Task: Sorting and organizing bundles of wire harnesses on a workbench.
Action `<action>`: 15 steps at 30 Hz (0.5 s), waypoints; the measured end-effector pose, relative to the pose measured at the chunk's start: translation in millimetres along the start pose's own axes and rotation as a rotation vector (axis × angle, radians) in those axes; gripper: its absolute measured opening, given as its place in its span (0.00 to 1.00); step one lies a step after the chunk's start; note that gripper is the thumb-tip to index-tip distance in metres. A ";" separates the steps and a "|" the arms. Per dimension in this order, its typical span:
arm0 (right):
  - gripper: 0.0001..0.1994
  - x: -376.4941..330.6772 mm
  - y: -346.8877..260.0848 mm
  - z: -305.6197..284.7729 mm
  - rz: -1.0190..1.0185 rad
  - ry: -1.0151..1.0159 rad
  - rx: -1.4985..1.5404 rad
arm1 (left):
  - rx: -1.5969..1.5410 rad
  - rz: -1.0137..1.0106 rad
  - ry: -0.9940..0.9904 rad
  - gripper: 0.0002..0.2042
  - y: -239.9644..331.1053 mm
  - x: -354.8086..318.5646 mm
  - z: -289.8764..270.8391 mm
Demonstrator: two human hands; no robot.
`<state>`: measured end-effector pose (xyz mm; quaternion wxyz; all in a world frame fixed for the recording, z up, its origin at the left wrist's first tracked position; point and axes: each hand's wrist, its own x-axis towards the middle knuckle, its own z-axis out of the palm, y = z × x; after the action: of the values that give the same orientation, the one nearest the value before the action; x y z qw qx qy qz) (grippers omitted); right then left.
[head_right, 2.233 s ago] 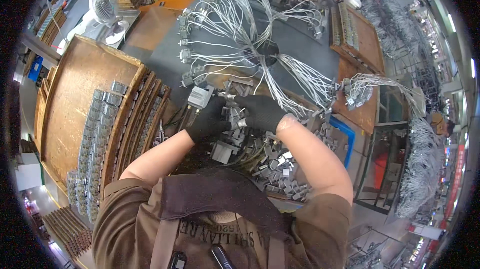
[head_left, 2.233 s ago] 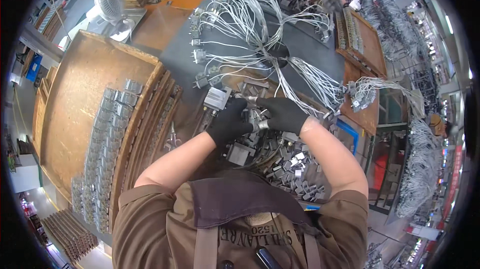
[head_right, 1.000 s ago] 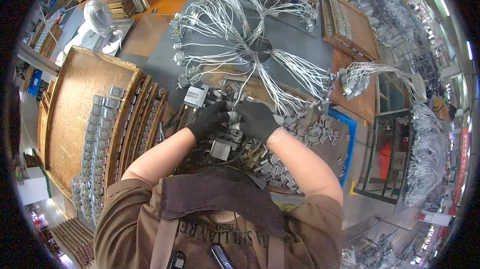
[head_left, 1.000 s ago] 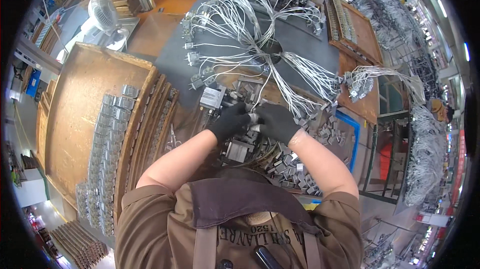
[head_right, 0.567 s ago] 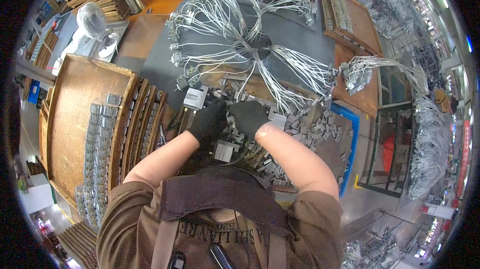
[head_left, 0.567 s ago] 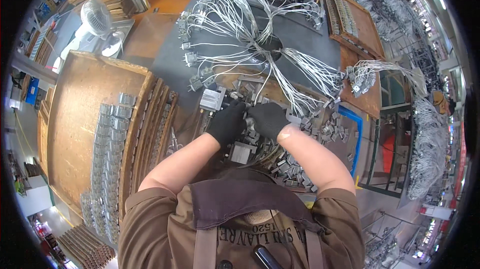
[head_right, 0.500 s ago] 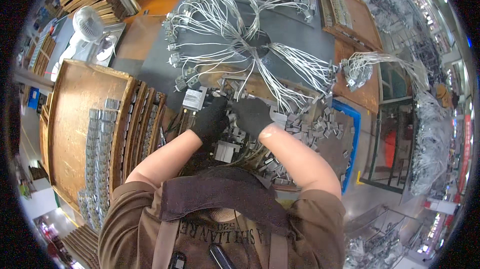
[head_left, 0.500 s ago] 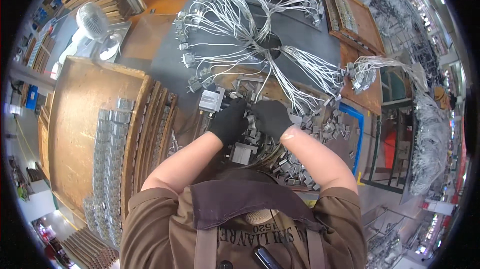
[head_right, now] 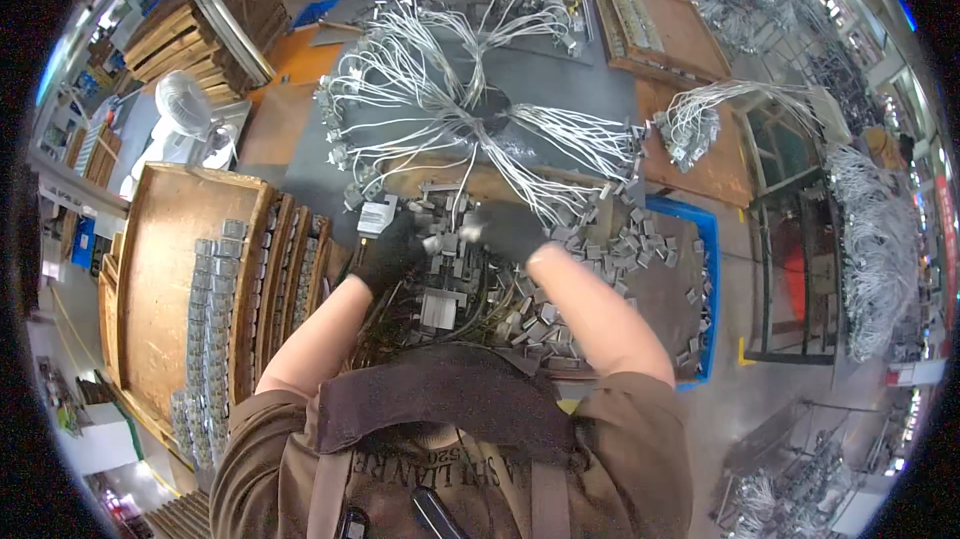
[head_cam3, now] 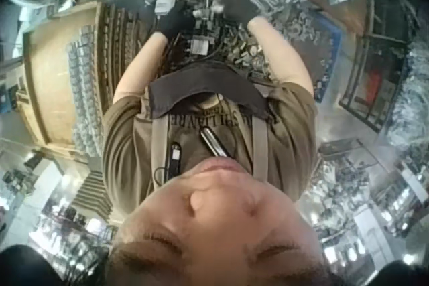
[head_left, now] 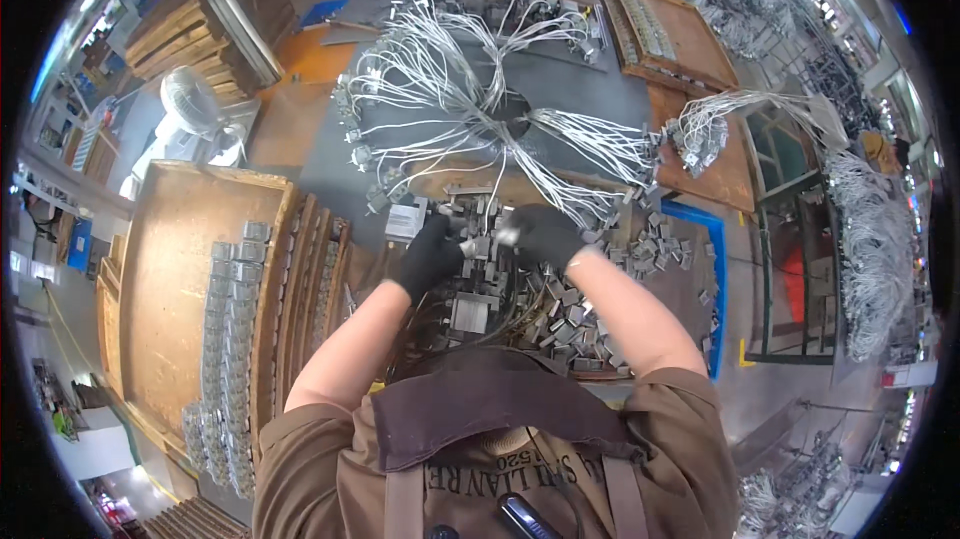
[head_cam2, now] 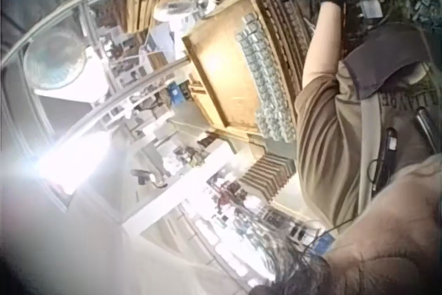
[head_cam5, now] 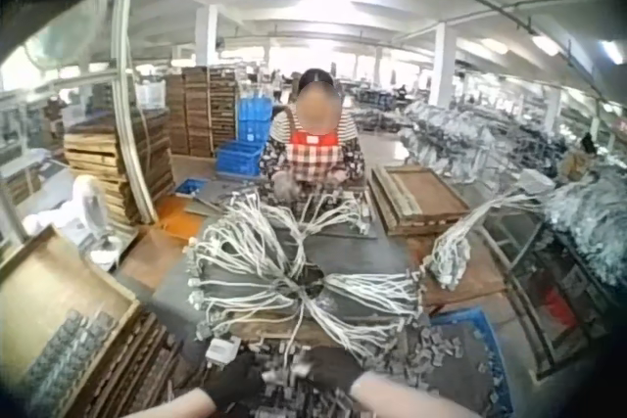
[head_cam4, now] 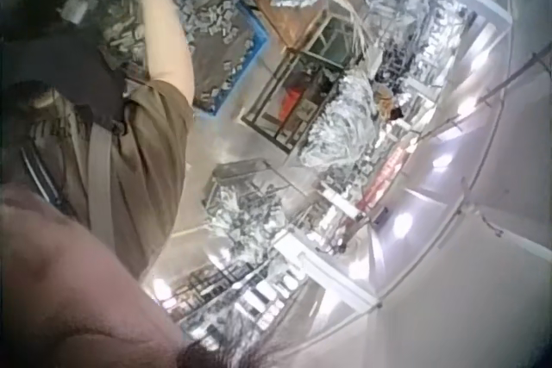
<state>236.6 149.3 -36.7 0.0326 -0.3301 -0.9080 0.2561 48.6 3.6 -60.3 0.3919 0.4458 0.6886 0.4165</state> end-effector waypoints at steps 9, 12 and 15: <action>0.25 0.2 131.9 8.5 0.401 0.138 0.042 | 0.090 0.153 -0.078 0.18 76.4 -80.8 -25.0; 0.27 -11.7 59.4 -37.1 0.491 0.121 -0.171 | 0.062 0.037 -0.079 0.19 68.3 -112.0 -59.7; 0.20 -21.9 162.3 -45.5 0.319 0.209 -0.209 | -0.031 0.242 0.057 0.19 110.1 -149.8 -111.8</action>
<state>358.6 261.6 -73.8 0.0510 -0.4960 -0.8575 0.1267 22.6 -134.3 105.1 0.3260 0.5076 0.6342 0.4836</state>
